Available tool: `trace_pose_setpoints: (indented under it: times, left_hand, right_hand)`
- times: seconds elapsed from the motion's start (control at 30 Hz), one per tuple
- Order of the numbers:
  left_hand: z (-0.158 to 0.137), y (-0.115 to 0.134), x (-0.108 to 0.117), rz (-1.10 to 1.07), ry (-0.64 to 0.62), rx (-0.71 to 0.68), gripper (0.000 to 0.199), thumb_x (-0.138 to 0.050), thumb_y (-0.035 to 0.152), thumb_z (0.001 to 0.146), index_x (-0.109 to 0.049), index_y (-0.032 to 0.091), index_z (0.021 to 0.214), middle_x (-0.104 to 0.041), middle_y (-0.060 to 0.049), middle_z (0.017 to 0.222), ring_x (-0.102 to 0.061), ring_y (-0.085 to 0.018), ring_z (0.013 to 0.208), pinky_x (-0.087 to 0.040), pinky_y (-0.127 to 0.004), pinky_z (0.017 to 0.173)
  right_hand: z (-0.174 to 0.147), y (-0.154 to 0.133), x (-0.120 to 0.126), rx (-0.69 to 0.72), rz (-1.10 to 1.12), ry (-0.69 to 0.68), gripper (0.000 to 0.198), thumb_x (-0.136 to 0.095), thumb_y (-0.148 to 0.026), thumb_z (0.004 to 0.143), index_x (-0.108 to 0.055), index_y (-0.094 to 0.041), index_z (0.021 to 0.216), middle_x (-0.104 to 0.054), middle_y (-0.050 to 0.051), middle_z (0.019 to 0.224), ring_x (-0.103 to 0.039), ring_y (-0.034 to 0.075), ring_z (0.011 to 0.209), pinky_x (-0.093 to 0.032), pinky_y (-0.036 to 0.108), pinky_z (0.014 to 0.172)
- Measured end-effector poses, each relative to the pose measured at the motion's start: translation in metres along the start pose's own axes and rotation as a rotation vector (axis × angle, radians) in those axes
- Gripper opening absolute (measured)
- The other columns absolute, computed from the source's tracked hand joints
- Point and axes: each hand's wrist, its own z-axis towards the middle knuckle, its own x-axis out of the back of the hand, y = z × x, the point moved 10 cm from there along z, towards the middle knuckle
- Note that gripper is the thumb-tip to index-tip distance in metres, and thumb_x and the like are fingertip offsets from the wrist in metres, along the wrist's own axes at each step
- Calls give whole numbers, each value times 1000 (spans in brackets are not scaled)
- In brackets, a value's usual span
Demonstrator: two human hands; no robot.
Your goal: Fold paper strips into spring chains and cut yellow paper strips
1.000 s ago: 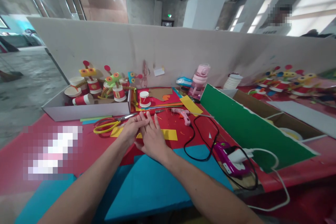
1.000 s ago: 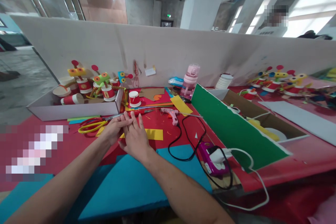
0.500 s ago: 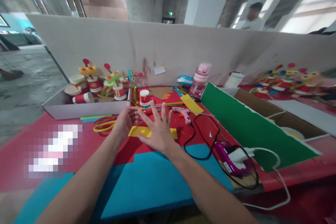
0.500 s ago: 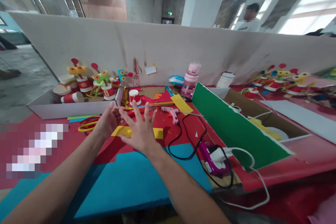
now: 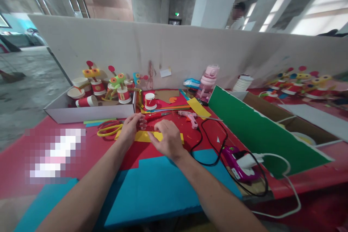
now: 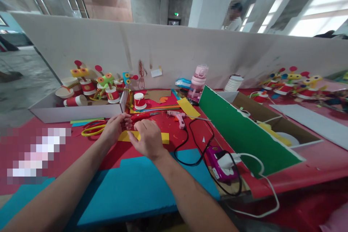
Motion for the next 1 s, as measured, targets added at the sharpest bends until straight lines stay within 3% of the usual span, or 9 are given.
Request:
trace_pose_setpoints:
  times: [0.1, 0.27, 0.57, 0.87, 1.0]
  left_hand:
    - [-1, -1, -2, 3, -21, -20, 33, -72, 39, 66, -60, 12, 80, -59, 0, 60, -56, -10, 51, -42, -22, 50]
    - [2, -6, 2, 4, -12, -17, 30, -72, 37, 66, -61, 13, 80, -59, 0, 59, -56, -10, 51, -41, -22, 49]
    - [2, -4, 4, 16, 9, -34, 24, -72, 32, 63, -61, 13, 76, -60, 0, 55, -53, -9, 47, -40, -20, 46]
    - [3, -7, 4, 33, -1, -29, 23, -72, 31, 63, -61, 15, 75, -61, -1, 55, -53, -10, 47, -40, -20, 46]
    - [2, -7, 2, 43, -11, -20, 23, -73, 31, 63, -60, 14, 74, -61, -1, 55, -53, -9, 47, -40, -20, 47]
  right_hand:
    - [-3, 12, 1, -107, 127, 50, 30, -50, -29, 87, -41, -21, 59, -42, -3, 57, -40, 12, 55, -32, 25, 55]
    - [-7, 38, -13, -345, 554, 42, 42, -54, -24, 77, -19, -21, 53, -19, -7, 50, -21, 8, 47, -19, 24, 46]
    - [-18, 68, -42, -607, 981, 60, 34, -54, -19, 62, -23, -22, 49, -20, -9, 47, -19, 6, 44, -13, 22, 43]
    - [-19, 66, -47, -611, 1000, 42, 37, -57, -19, 63, -24, -22, 48, -22, -9, 44, -19, 5, 42, -13, 21, 41]
    - [-20, 71, -52, -676, 1055, 50, 41, -66, -34, 69, -32, -21, 51, -30, -9, 44, -23, 5, 40, -18, 20, 39]
